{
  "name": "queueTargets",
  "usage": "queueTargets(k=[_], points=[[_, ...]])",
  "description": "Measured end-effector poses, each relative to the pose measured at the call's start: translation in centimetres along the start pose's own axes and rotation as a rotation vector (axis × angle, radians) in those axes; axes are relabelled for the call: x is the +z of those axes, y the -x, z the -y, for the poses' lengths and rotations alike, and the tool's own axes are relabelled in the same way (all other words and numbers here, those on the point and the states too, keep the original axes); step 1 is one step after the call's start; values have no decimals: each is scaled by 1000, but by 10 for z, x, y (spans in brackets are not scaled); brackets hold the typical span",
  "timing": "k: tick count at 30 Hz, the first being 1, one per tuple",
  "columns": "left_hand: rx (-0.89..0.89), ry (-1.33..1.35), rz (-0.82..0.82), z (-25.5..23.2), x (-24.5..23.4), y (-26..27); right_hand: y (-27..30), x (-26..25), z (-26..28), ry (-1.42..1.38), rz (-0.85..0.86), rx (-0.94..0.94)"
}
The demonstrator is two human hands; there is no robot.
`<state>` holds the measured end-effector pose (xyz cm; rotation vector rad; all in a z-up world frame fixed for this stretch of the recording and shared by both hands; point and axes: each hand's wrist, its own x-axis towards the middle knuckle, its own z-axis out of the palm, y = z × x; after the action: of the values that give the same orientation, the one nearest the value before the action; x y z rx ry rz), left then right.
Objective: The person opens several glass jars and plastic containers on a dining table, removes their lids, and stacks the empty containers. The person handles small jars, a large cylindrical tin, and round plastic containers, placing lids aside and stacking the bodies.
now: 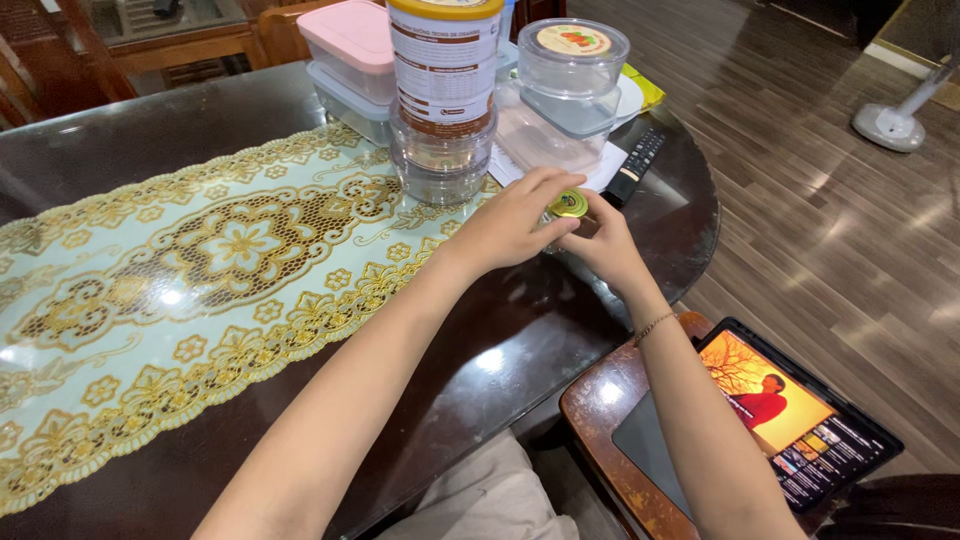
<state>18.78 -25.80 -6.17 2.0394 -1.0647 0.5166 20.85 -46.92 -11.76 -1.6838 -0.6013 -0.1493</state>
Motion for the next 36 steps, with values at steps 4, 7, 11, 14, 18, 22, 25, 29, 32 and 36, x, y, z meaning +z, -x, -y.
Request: queueTargets(k=[4,7,11,14,18,22,25,29,32,36], points=[[-21,-75,13,-10,-20,8,-3,21,16,-16,41,2],[-64,-73,11,-15,-42,22,-9,41,25,-184,125,56],[-132,-135,-1,-21,-76,45,-20,74,34,-76,224,17],[-165,-248,-51,-27,-103,67,-28,106,41,-18,287,13],[-327,-186,-116,-39,-139,103,-39,153,57,-113,413,9],[-427,-204,-217,-55,-170,139,-44,202,76,-144,503,-6],[-487,-236,-289,-66,-188,162,-47,235,86,-234,579,-14],[-518,-242,-371,-82,-208,189,-50,273,97,-311,675,-28],[-636,-263,-374,-89,-220,202,-50,291,104,-360,732,-2],[-605,-297,-402,-88,-231,211,-54,308,110,-412,784,45]])
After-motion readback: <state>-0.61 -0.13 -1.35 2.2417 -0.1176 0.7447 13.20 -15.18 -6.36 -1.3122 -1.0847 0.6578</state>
